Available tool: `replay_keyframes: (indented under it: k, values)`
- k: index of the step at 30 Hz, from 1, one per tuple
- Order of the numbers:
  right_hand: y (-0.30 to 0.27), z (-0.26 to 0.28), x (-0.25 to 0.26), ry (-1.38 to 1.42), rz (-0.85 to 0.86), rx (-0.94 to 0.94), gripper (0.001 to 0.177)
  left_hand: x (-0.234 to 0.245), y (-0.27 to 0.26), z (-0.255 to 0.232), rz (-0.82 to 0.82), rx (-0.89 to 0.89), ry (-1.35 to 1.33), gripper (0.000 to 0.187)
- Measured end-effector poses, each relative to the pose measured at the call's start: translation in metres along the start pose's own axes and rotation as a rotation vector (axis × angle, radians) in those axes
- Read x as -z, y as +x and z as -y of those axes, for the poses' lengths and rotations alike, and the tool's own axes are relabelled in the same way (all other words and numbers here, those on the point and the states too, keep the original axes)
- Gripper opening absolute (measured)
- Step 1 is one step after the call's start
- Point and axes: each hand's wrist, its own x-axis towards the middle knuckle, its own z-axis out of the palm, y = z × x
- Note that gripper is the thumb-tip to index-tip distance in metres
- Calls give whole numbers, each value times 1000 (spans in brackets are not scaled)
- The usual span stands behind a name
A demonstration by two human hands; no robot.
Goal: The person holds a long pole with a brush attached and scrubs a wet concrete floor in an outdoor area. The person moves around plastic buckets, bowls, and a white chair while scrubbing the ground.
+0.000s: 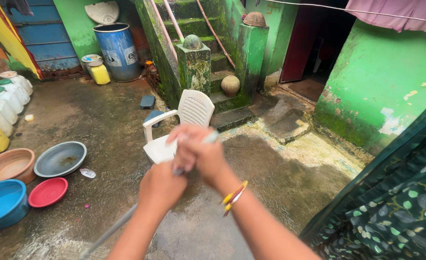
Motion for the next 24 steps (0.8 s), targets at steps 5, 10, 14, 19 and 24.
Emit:
replay_keyframes:
  k: [5,10,14,19,24]
  values:
    - [9,72,-2,37,53,125,22,25,-6,-62,-29,-78,-109,31]
    - [-11,13,11,35,51,68,21,-2,-20,-23,-61,-76,-149,21]
    - [-46,-73,18,36,64,-67,19,-43,-32,47,45,72,-58,17]
    - [-72,-143,7,4,105,-228,17,-79,-40,131,69,175,19,14]
    - [-57,-146,-12,-40,150,-160,19,-73,-35,140,-96,195,38,10]
